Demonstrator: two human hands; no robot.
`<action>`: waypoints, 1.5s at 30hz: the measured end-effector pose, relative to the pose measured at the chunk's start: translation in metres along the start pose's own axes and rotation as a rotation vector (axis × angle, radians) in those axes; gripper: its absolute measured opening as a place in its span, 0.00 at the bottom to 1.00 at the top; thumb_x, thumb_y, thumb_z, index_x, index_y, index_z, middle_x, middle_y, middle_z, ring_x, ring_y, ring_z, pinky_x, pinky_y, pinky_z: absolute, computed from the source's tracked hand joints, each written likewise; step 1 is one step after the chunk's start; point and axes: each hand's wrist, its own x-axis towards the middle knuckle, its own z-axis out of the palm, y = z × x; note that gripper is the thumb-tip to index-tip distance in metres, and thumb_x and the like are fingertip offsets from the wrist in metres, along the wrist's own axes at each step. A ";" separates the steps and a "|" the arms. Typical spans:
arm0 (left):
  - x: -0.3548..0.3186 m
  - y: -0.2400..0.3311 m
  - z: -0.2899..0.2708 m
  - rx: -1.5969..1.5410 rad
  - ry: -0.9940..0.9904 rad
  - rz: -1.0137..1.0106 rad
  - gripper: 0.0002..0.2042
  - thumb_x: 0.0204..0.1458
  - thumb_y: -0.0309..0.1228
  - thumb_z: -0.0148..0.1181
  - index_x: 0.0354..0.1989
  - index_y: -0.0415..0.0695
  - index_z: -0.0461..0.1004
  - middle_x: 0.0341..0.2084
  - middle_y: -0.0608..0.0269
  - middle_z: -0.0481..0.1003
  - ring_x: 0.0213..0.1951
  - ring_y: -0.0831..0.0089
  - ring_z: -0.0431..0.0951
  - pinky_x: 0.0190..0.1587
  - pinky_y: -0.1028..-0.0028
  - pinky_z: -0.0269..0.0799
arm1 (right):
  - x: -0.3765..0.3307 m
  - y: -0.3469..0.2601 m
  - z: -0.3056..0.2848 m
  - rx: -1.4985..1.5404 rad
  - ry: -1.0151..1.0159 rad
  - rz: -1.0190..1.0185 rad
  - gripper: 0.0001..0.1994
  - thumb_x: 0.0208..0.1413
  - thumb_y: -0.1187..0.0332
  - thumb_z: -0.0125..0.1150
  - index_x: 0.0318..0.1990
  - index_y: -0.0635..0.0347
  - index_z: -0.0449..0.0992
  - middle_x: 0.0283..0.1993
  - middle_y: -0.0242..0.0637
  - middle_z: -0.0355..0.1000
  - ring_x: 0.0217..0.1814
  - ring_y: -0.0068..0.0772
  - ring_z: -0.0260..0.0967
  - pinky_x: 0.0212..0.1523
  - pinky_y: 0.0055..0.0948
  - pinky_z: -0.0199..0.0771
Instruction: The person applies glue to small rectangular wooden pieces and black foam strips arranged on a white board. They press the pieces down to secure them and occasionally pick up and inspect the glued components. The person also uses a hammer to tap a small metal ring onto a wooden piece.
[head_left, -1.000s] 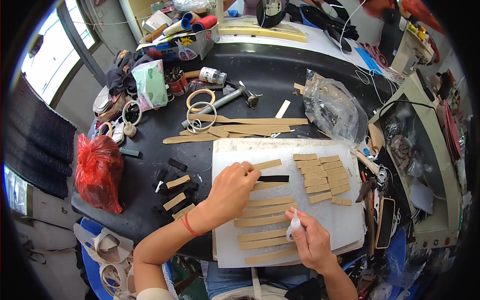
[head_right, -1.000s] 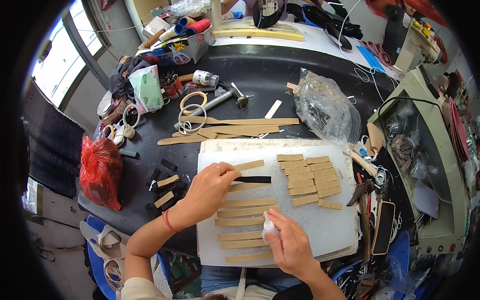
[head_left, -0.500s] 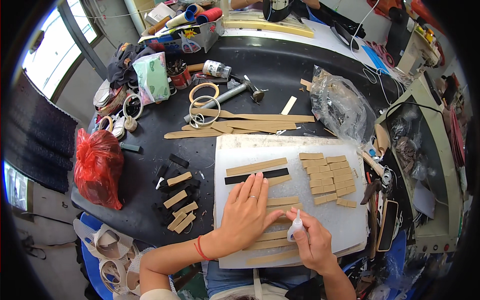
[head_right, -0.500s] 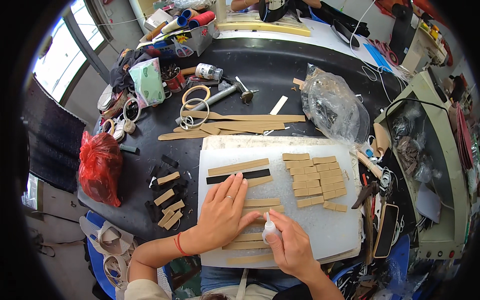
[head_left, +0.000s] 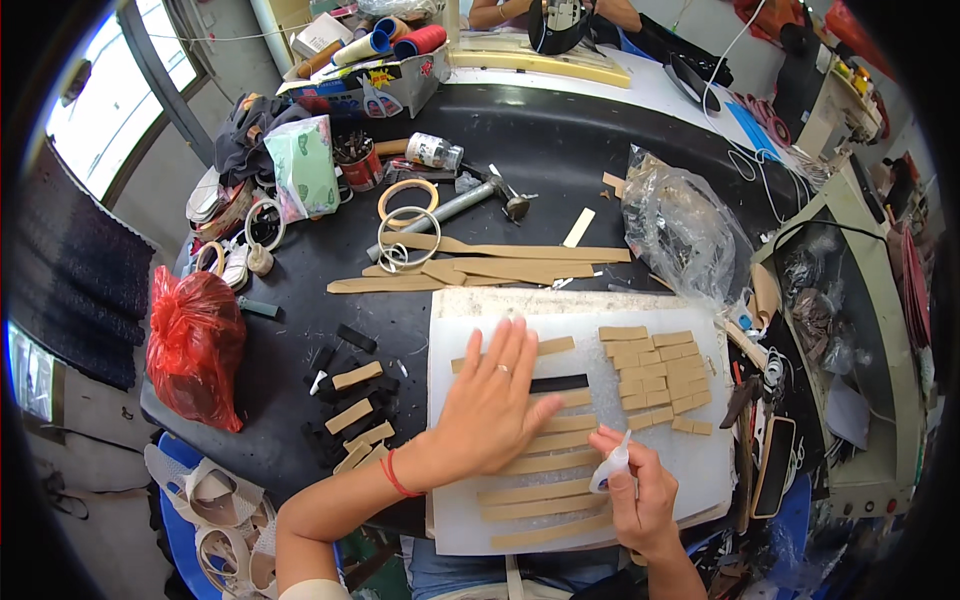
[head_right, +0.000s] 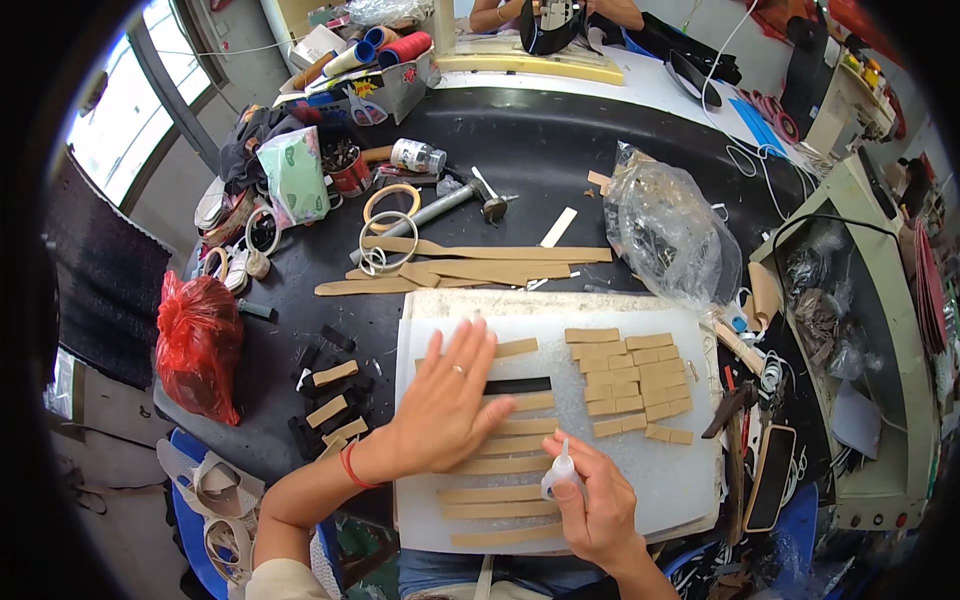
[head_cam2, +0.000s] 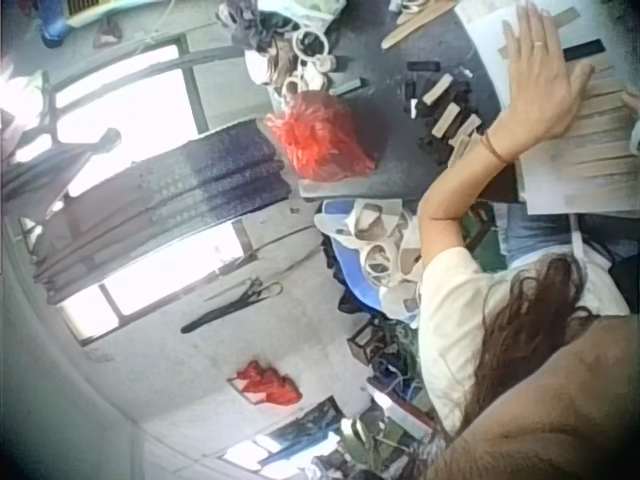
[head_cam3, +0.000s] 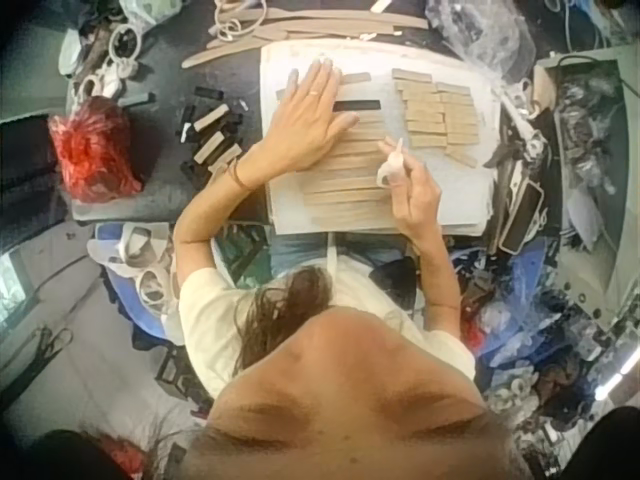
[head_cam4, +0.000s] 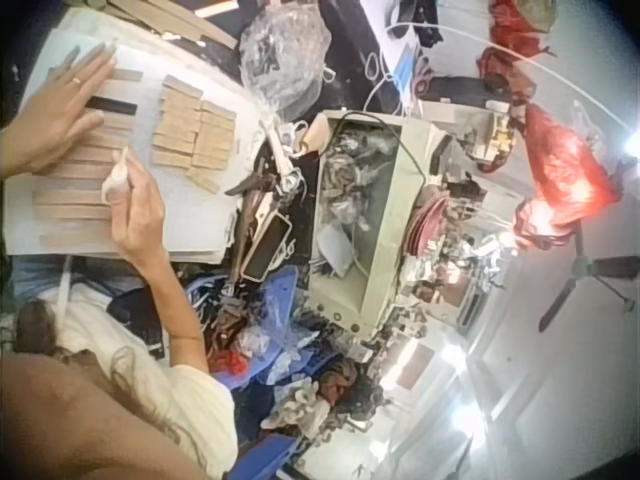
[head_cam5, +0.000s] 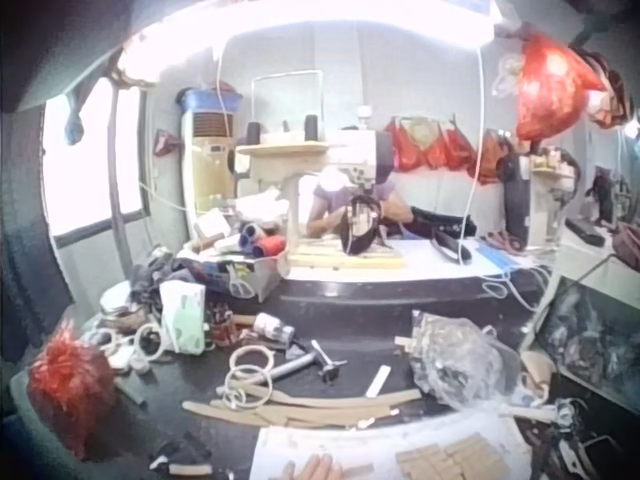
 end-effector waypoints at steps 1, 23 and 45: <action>-0.003 0.002 0.002 -0.018 -0.015 0.032 0.34 0.62 0.47 0.47 0.64 0.25 0.55 0.65 0.34 0.55 0.69 0.44 0.52 0.69 0.48 0.43 | 0.001 0.000 0.000 0.013 -0.003 0.022 0.13 0.66 0.65 0.51 0.46 0.69 0.68 0.48 0.50 0.77 0.55 0.52 0.73 0.53 0.39 0.73; 0.087 -0.072 -0.030 -0.500 -0.257 -0.049 0.07 0.51 0.29 0.62 0.34 0.38 0.79 0.29 0.61 0.79 0.33 0.73 0.77 0.39 0.72 0.72 | -0.030 0.006 -0.028 0.023 0.098 0.089 0.14 0.66 0.65 0.49 0.47 0.71 0.68 0.48 0.53 0.76 0.55 0.51 0.74 0.54 0.40 0.73; -0.163 0.098 0.012 -0.161 -0.028 0.150 0.37 0.46 0.45 0.67 0.61 0.35 0.65 0.62 0.48 0.64 0.66 0.51 0.61 0.66 0.55 0.57 | -0.101 -0.017 -0.021 -0.177 -0.019 0.071 0.16 0.49 0.74 0.71 0.46 0.63 0.76 0.35 0.41 0.76 0.32 0.34 0.74 0.32 0.28 0.74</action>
